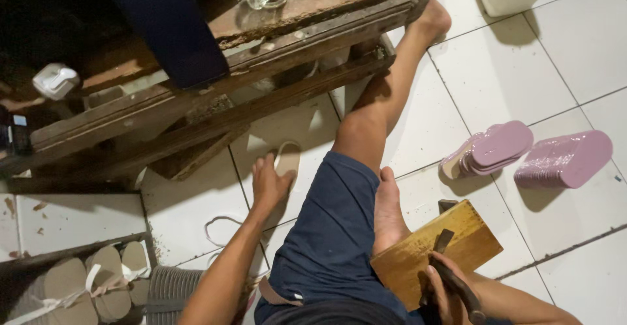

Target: The person sits on the workshop floor and trims the edge of a slipper sole with a blade against a wooden block, working around the sole's outline. They then stack the finished soles together and handle a strap near a stack of soles.

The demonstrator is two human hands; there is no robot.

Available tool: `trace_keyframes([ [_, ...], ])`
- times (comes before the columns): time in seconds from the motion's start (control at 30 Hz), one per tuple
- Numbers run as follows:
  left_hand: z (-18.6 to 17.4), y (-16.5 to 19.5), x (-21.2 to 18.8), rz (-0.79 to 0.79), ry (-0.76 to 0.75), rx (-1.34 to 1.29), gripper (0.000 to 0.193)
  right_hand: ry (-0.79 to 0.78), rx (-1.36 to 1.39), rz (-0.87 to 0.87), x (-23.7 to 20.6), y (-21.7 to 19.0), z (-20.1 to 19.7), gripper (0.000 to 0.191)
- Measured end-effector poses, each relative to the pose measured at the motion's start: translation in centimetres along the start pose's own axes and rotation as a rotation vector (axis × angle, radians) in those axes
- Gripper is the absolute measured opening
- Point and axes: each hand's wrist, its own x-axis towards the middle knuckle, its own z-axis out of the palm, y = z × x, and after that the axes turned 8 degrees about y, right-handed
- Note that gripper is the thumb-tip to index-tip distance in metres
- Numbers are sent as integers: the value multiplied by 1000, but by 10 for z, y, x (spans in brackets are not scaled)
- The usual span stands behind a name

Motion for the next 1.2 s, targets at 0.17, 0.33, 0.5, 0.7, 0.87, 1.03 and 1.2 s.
trace_keyframes([
  [0.17, -7, 11, 2, -391, -237, -987, 35, -75, 57, 201, -3, -9, -11, 43],
  [0.33, 0, 85, -27, -303, -540, -1275, 33, 44, -114, 15, -6, -11, -19, 37],
  [0.5, 51, 174, -88, 350, -970, -948, 42, 214, -120, 12, -20, 1, -31, 33],
  [0.7, 100, 195, -122, 641, -827, -382, 78, 302, 324, 421, -48, 14, -47, 35],
  [0.87, -2, 249, -133, 814, -347, -786, 70, 376, 562, 410, -41, 15, -45, 33],
  [1.03, -53, 259, -153, 1191, -144, -1186, 75, 442, 569, 309, -18, 15, -41, 30],
  [1.2, -32, 257, -155, 1365, -170, -1204, 80, 432, 615, 297, -10, 17, -38, 30],
])
